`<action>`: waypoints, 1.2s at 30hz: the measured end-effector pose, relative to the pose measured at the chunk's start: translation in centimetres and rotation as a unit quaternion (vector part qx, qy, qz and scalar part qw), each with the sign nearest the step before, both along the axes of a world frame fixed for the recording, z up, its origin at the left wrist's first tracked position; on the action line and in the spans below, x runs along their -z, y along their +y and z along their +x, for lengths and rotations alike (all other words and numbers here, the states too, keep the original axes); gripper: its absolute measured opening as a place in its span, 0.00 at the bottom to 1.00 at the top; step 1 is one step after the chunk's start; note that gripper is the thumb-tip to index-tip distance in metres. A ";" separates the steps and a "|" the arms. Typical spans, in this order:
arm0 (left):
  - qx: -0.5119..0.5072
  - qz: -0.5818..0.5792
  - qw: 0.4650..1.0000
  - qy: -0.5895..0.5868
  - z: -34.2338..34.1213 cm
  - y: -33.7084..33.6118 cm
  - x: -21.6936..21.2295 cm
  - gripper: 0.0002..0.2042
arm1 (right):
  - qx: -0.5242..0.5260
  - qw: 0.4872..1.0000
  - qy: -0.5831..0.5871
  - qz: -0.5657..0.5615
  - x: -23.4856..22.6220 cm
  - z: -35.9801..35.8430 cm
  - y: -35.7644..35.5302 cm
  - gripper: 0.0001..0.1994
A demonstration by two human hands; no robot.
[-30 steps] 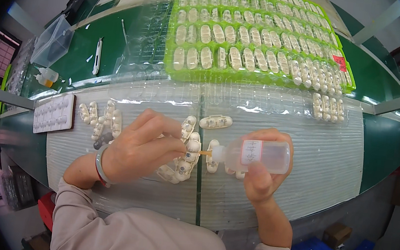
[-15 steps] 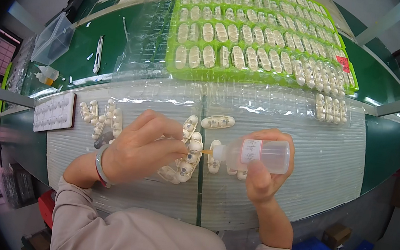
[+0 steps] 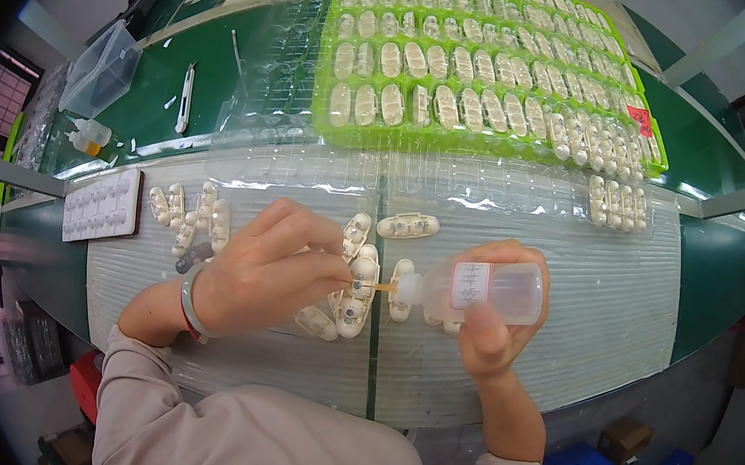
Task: The person applies a liquid from a small bottle onto small white components arranged on a table. They then pick up the treated components and place them into a green plastic tray. The process is repeated continuously throughout the clip.
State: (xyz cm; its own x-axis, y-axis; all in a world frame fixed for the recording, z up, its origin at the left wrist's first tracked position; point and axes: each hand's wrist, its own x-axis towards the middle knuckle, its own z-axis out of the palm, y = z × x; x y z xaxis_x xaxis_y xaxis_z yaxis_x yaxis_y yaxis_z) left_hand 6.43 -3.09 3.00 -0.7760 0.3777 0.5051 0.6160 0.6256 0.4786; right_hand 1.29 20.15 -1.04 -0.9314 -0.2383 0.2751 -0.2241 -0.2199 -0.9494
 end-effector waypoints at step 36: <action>-0.009 0.012 1.000 -0.008 -0.1 -0.3 0.0 0.11 | -0.016 0.999 -0.031 -0.008 -0.6 -0.1 -0.4 0.22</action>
